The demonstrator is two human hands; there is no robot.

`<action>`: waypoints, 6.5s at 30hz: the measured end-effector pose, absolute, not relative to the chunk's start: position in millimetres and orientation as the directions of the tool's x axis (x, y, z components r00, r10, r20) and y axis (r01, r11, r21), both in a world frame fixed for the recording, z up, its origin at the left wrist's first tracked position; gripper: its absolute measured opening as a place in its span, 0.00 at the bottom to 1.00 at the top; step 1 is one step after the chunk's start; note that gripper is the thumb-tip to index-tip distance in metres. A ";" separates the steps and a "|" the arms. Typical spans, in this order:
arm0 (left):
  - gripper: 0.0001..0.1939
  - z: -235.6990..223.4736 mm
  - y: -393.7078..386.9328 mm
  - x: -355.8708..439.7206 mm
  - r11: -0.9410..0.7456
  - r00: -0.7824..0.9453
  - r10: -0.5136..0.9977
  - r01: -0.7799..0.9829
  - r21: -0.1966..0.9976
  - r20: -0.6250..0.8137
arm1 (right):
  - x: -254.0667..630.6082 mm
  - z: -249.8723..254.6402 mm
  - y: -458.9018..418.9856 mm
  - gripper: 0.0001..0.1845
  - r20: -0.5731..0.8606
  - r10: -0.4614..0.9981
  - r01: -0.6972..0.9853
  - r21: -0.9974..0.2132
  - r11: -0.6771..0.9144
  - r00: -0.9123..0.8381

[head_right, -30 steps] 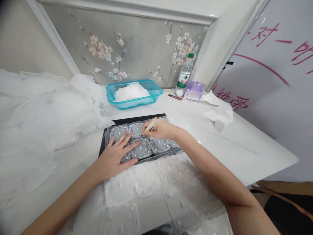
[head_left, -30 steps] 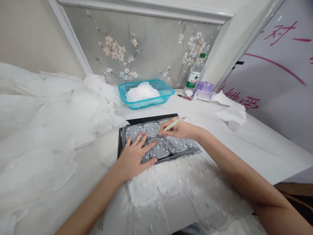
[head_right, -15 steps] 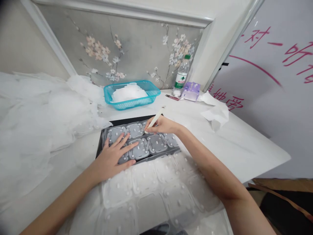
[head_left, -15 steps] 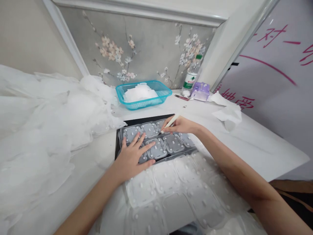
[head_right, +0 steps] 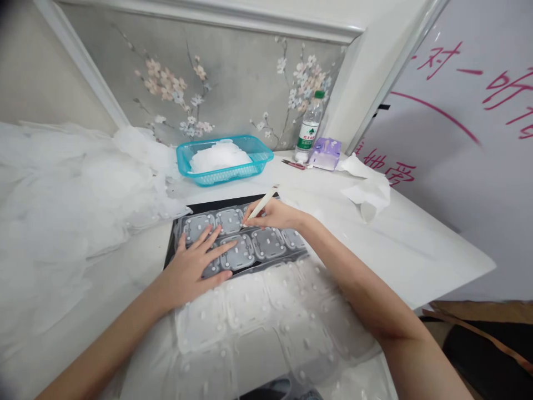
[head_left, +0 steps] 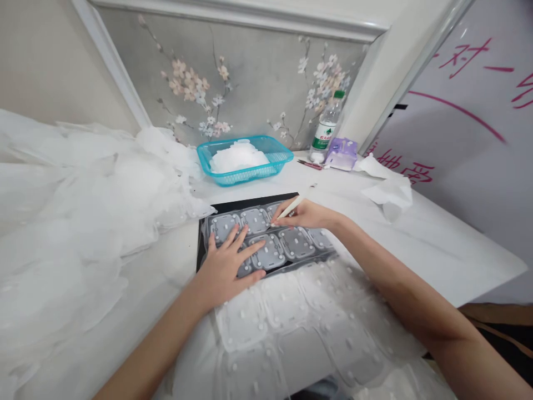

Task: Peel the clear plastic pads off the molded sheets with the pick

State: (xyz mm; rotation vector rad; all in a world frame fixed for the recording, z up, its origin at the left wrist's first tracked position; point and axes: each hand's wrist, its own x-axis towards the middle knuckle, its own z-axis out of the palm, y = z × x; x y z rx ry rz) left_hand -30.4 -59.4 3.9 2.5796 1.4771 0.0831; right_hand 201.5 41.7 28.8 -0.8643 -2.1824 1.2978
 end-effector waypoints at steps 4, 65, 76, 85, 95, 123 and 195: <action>0.29 2.4 -58.9 -30.7 -0.501 0.513 0.858 0.847 0.179 -0.025 | 203.1 29.3 41.6 0.13 0.063 0.706 0.295 -0.880 0.373 -0.705; 0.22 7.1 -46.1 37.7 -0.550 0.537 0.835 0.820 0.159 0.117 | 250.6 10.4 43.8 0.17 0.027 0.851 0.225 -0.959 0.170 -0.525; 0.26 -8.2 -48.7 55.0 -0.460 0.453 0.888 0.880 0.122 0.081 | 248.1 16.2 44.1 0.12 0.089 0.815 0.238 -0.934 0.268 -0.572; 0.25 -9.1 -49.0 55.2 -0.457 0.449 0.890 0.875 0.161 0.086 | 269.9 34.2 45.0 0.08 0.047 0.796 0.404 -0.842 0.357 -0.604; 0.24 -7.3 -49.1 54.5 -0.458 0.447 0.889 0.873 0.166 0.099 | 255.9 14.4 48.4 0.15 0.085 0.787 0.222 -0.936 0.273 -0.611; 0.24 -5.0 -17.5 92.8 -0.599 0.601 0.796 0.766 0.233 0.068 | 294.9 39.4 50.1 0.07 -0.026 0.881 0.474 -0.850 0.229 -0.473; 0.26 2.7 -23.0 54.5 -0.555 0.565 0.825 0.797 0.237 0.033 | 290.9 28.1 51.5 0.08 0.130 0.944 0.511 -0.813 0.277 -0.305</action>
